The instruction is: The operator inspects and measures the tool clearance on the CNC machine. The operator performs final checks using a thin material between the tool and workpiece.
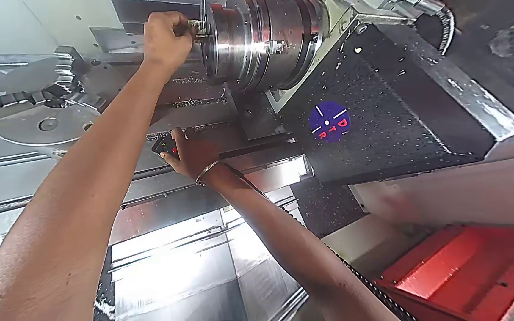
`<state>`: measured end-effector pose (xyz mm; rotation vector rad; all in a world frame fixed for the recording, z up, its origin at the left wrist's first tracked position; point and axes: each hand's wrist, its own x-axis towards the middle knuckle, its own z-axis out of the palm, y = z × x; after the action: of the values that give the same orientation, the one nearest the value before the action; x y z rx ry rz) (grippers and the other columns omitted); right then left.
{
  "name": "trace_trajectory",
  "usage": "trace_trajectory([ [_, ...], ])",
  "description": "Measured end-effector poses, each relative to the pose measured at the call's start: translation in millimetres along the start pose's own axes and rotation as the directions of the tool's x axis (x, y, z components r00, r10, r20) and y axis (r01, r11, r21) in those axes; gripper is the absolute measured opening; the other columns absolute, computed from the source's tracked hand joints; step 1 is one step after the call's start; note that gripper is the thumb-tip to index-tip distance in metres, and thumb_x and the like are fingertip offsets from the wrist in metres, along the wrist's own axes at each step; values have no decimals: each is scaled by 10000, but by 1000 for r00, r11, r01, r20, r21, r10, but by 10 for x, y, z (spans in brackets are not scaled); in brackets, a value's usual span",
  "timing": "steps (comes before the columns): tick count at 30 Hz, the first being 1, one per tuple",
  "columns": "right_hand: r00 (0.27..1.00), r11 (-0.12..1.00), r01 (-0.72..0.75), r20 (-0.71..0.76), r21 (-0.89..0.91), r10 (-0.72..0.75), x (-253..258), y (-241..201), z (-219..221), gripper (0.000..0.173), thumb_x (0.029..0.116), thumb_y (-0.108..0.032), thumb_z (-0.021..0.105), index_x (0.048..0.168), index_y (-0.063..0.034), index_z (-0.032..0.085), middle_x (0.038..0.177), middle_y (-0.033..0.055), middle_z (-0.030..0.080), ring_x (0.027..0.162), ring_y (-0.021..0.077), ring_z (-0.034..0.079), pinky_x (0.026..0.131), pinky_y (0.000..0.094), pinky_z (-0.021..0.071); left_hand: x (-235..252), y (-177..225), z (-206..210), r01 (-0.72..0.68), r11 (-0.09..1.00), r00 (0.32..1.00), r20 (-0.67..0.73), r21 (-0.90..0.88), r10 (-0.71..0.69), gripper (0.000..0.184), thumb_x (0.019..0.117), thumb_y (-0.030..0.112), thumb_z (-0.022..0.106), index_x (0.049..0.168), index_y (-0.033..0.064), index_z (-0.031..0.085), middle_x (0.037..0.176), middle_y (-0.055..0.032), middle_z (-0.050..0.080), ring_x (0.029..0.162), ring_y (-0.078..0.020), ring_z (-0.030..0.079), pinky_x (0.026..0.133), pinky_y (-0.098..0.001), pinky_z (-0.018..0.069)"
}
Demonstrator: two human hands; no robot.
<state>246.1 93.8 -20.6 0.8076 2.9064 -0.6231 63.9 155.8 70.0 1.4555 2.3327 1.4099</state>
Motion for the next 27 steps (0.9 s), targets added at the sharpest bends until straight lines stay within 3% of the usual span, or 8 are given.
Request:
trace_trajectory([
  [5,1000,1000,-3,8,4,3,-3,-1,-9,587,960,-517,646,1417,-168,527,1222,161,609,924,332,693,666,516,580,2,32,-58,-46,996,998,38,81,43,299,1007,227,553,1203,63,708,1184,-141,714,1116,-224,672,1022,-452,483],
  [9,1000,1000,2,8,-11,-2,9,13,0,620,946,-548,646,1403,-147,527,1193,165,614,914,337,687,656,519,570,-37,-28,-19,-48,990,997,51,-130,55,374,940,163,593,1299,83,656,1241,-88,697,1061,-118,684,946,-332,544],
  [12,1000,1000,-2,20,-22,2,7,7,-24,623,950,-559,631,1399,-140,524,1198,166,615,929,341,688,668,522,572,-84,-122,45,-82,959,995,32,-273,94,476,893,79,684,1362,50,604,1280,-113,675,1063,-125,697,932,-294,577],
  [17,1000,1000,-3,26,-13,3,14,8,-2,623,952,-554,635,1410,-148,516,1221,167,609,948,342,689,676,524,580,-59,-113,143,-37,964,999,-42,-263,27,533,866,104,756,1370,64,591,1233,-84,691,1002,-107,705,897,-279,589],
  [27,1000,1000,-6,16,-30,6,7,4,-14,616,950,-561,630,1400,-153,527,1219,160,622,939,337,694,671,528,577,-94,-160,291,-52,938,992,-129,-344,7,429,907,89,719,1323,50,622,1211,-89,698,1028,-109,699,905,-276,583],
])
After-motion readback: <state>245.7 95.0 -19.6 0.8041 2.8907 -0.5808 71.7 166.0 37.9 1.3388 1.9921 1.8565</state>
